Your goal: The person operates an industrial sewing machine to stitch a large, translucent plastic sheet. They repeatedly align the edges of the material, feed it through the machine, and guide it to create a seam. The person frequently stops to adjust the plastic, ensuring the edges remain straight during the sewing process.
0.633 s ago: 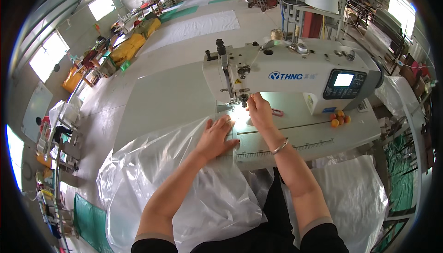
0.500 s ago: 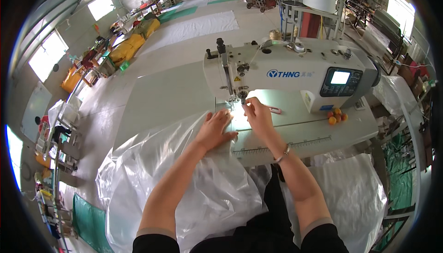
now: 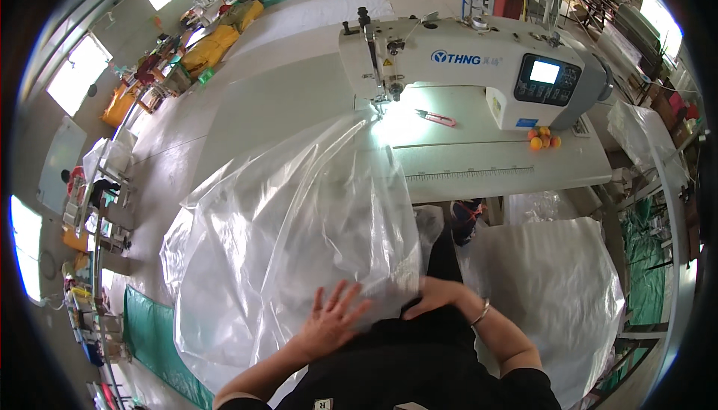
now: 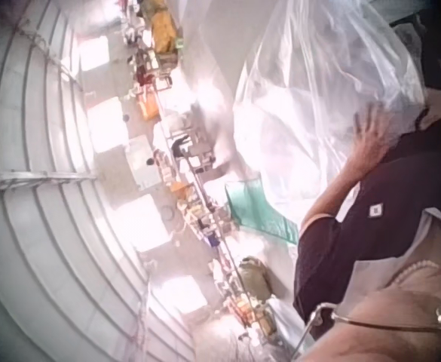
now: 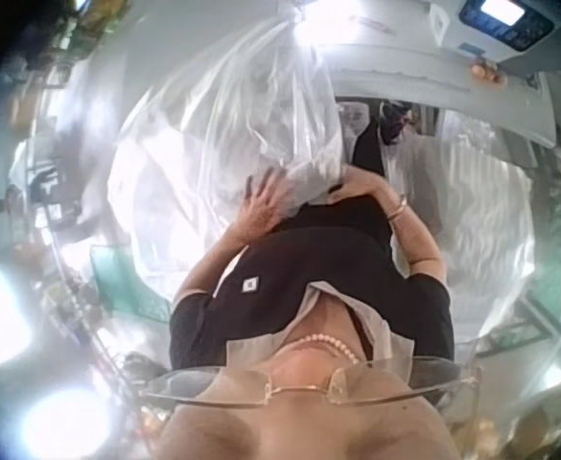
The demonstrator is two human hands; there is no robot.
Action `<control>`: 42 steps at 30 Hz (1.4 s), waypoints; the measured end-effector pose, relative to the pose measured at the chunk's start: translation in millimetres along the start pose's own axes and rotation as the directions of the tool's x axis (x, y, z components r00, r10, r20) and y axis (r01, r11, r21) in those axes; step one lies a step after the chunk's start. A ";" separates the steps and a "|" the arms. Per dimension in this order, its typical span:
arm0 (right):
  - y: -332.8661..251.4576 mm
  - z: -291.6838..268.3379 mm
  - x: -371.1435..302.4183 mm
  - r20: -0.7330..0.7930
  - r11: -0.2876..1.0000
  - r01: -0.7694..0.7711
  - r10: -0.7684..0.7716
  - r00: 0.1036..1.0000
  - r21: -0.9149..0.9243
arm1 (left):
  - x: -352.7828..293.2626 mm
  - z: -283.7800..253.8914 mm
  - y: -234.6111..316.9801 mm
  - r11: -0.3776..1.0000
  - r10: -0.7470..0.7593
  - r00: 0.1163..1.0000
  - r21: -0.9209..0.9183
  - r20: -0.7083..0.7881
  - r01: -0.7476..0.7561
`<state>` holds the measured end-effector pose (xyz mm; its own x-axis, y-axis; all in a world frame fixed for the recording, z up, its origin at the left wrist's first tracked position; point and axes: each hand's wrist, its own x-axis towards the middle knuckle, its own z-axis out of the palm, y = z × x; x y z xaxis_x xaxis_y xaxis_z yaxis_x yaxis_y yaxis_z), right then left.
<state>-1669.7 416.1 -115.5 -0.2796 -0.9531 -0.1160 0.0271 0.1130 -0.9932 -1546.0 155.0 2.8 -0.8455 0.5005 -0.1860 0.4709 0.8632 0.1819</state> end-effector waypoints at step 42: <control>-93.3 112.4 40.6 -0.285 0.785 0.058 -0.291 0.913 -0.616 | -6.6 -68.7 3.3 0.917 -0.223 0.905 -0.393 -0.362 0.069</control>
<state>-1575.7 335.3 -28.2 -0.5369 -0.8232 0.1848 -0.5866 0.2067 -0.7831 -1556.2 150.0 70.9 -0.9614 0.2366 0.1404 0.2748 0.8003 0.5330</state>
